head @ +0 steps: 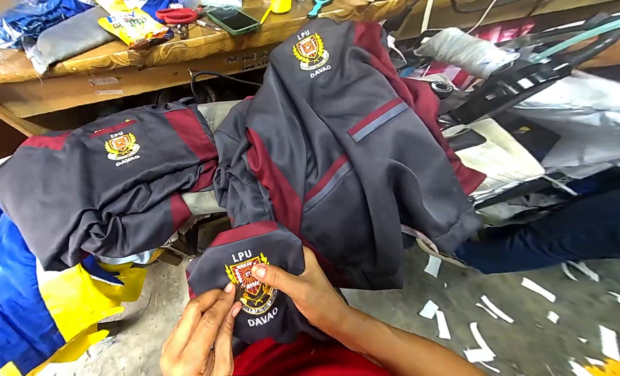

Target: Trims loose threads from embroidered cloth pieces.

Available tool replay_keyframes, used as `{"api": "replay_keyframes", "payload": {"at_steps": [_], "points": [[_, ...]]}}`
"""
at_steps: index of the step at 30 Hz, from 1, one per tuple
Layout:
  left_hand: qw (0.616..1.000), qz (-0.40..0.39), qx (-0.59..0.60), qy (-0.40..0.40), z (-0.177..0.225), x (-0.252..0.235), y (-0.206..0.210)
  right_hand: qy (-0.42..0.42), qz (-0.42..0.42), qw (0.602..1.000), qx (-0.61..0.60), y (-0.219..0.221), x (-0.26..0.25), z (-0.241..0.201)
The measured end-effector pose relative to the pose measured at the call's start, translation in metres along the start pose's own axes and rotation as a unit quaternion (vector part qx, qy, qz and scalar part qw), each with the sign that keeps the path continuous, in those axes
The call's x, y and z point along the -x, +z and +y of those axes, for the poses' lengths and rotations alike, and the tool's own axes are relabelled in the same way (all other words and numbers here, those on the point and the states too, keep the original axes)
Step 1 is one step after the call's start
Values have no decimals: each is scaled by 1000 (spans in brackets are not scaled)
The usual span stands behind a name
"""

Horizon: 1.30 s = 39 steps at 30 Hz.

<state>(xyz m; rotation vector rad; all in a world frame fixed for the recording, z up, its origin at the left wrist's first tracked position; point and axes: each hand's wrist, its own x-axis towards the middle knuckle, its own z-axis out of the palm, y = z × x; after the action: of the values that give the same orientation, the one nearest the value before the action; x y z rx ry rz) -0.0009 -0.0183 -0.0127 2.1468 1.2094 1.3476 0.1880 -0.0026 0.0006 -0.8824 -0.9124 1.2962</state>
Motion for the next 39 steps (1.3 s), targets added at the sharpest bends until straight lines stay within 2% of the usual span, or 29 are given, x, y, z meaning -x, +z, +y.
{"api": "replay_keyframes", "payload": {"at_steps": [11,18,28,39], "points": [[1000,-7,18,1,-2,-1,-1,-25,-24,999,-7,-3,-2,2],[993,14,108,-42,-10,-1,-2,-12,-12,1000,-3,-2,-2,1],[998,-32,34,-41,7,2,-8,-25,-9,1000,10,-2,-3,2],[998,-38,33,-40,7,2,-5,-46,-17,998,36,-4,-2,3]]}}
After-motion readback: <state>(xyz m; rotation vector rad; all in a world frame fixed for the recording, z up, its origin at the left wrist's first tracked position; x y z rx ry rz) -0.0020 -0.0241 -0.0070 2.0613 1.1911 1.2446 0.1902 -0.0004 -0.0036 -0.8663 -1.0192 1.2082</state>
